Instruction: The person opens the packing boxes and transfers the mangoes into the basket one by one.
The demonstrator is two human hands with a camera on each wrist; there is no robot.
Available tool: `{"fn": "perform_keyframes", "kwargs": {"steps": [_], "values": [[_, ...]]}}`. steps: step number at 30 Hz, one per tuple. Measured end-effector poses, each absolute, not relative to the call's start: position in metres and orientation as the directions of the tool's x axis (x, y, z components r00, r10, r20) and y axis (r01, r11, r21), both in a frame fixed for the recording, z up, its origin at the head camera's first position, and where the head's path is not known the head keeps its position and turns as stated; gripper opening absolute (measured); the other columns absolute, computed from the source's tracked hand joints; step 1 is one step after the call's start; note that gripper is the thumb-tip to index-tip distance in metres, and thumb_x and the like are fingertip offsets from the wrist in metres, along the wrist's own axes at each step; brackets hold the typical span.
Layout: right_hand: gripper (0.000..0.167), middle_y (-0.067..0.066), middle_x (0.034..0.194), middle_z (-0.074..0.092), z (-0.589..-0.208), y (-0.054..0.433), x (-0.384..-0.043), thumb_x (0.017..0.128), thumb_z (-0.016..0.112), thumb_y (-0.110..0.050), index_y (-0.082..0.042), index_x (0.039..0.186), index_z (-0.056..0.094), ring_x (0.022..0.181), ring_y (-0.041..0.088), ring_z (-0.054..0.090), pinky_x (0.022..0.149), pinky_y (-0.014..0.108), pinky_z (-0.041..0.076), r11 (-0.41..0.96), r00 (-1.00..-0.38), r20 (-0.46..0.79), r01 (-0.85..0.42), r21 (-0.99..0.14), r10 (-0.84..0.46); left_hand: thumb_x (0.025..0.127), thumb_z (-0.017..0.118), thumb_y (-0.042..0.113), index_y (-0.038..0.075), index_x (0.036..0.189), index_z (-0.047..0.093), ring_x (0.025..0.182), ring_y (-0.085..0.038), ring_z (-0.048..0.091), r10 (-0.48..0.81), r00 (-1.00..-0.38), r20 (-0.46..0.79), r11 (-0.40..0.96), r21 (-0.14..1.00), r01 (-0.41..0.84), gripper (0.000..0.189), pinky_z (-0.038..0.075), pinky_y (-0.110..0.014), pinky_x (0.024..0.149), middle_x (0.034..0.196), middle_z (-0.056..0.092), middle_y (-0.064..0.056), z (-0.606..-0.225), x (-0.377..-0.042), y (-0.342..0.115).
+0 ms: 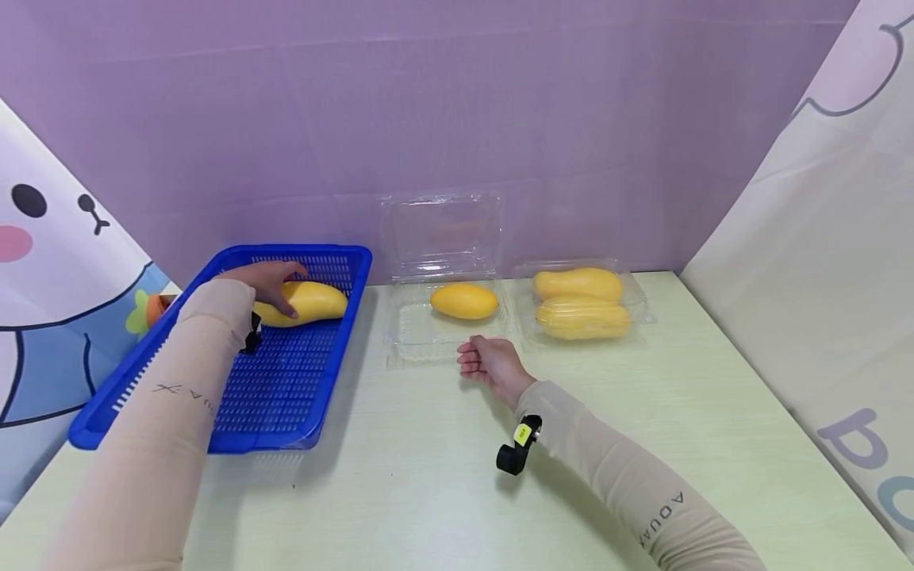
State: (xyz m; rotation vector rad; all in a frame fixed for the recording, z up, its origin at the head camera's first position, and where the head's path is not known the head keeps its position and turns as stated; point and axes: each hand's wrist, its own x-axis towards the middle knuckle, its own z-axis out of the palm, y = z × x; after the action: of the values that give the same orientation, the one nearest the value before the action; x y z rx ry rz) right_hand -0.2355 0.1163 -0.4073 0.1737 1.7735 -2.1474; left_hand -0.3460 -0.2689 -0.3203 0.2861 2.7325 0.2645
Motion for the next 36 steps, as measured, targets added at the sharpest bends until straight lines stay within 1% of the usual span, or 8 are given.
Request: {"fn": "perform_keyframes", "kwargs": {"steps": [2, 6, 10, 16, 21, 27, 32, 36], "values": [[0.028, -0.001, 0.064, 0.059, -0.408, 0.116, -0.236, 0.101, 0.037, -0.013, 0.003, 0.09, 0.056, 0.057, 0.008, 0.057, 0.061, 0.021, 0.053, -0.159, -0.931, -0.313, 0.343, -0.926, -0.188, 0.076, 0.078, 0.026, 0.0, 0.141, 0.033, 0.129, -0.046, 0.032, 0.247, -0.906, -0.343, 0.96, 0.211, 0.182, 0.084, 0.028, -0.059, 0.105, 0.143, 0.033, -0.028, -0.317, -0.346, -0.268], [0.028, -0.001, 0.064, 0.059, -0.407, 0.116, -0.236, 0.101, 0.037, -0.013, 0.003, 0.09, 0.056, 0.057, 0.008, 0.057, 0.061, 0.021, 0.053, -0.163, -0.932, -0.31, 0.34, -0.926, -0.186, 0.076, 0.078, 0.028, 0.004, 0.142, 0.033, 0.129, -0.045, 0.033, 0.251, -0.908, -0.335, 0.961, 0.196, 0.194, 0.083, 0.03, -0.06, 0.103, 0.144, 0.033, -0.027, -0.31, -0.345, -0.263], [0.027, -0.002, 0.064, 0.059, -0.407, 0.116, -0.235, 0.101, 0.037, -0.014, 0.004, 0.092, 0.055, 0.058, 0.008, 0.057, 0.062, 0.021, 0.053, -0.159, -0.933, -0.308, 0.338, -0.928, -0.188, 0.077, 0.077, 0.027, 0.006, 0.142, 0.032, 0.126, -0.044, 0.037, 0.265, -0.901, -0.343, 0.957, 0.211, 0.201, 0.081, 0.035, -0.059, 0.099, 0.141, 0.037, -0.026, -0.301, -0.343, -0.258], [0.028, -0.002, 0.064, 0.06, -0.407, 0.117, -0.236, 0.101, 0.037, -0.013, 0.001, 0.087, 0.058, 0.057, 0.007, 0.058, 0.061, 0.021, 0.053, -0.171, -0.929, -0.315, 0.348, -0.922, -0.192, 0.08, 0.075, 0.024, 0.006, 0.142, 0.033, 0.123, -0.042, 0.041, 0.302, -0.892, -0.337, 0.943, 0.243, 0.227, 0.078, 0.038, -0.058, 0.097, 0.137, 0.041, -0.027, -0.287, -0.338, -0.247], [0.029, -0.002, 0.063, 0.06, -0.41, 0.117, -0.238, 0.1, 0.039, -0.014, -0.001, 0.083, 0.06, 0.057, 0.007, 0.058, 0.061, 0.02, 0.053, -0.167, -0.935, -0.306, 0.336, -0.927, -0.179, 0.082, 0.073, 0.018, 0.006, 0.143, 0.031, 0.127, -0.043, 0.037, 0.332, -0.889, -0.316, 0.928, 0.277, 0.248, 0.075, 0.037, -0.058, 0.098, 0.14, 0.037, -0.026, -0.276, -0.332, -0.236], [0.03, -0.001, 0.065, 0.061, -0.416, 0.12, -0.24, 0.098, 0.043, -0.016, -0.003, 0.08, 0.063, 0.059, 0.007, 0.059, 0.061, 0.021, 0.053, -0.184, -0.942, -0.254, 0.295, -0.938, -0.219, 0.083, 0.072, 0.02, 0.009, 0.144, 0.031, 0.129, -0.042, 0.035, 0.337, -0.889, -0.311, 0.928, 0.27, 0.257, 0.074, 0.034, -0.059, 0.101, 0.142, 0.036, -0.023, -0.266, -0.325, -0.224], [0.029, -0.002, 0.064, 0.06, -0.412, 0.118, -0.238, 0.1, 0.04, -0.015, -0.001, 0.084, 0.06, 0.057, 0.006, 0.058, 0.061, 0.02, 0.053, -0.164, -0.937, -0.296, 0.327, -0.931, -0.188, 0.082, 0.073, 0.023, 0.011, 0.144, 0.032, 0.129, -0.039, 0.038, 0.37, -0.881, -0.295, 0.921, 0.241, 0.307, 0.074, 0.034, -0.057, 0.102, 0.141, 0.039, -0.02, -0.26, -0.322, -0.209], [0.028, -0.002, 0.064, 0.06, -0.408, 0.117, -0.236, 0.101, 0.038, -0.015, 0.001, 0.088, 0.058, 0.057, 0.007, 0.058, 0.06, 0.021, 0.053, -0.165, -0.927, -0.319, 0.353, -0.921, -0.198, 0.081, 0.074, 0.023, 0.011, 0.144, 0.032, 0.129, -0.037, 0.038, 0.412, -0.865, -0.285, 0.906, 0.225, 0.358, 0.076, 0.034, -0.055, 0.103, 0.142, 0.039, -0.019, -0.256, -0.32, -0.195]]}}
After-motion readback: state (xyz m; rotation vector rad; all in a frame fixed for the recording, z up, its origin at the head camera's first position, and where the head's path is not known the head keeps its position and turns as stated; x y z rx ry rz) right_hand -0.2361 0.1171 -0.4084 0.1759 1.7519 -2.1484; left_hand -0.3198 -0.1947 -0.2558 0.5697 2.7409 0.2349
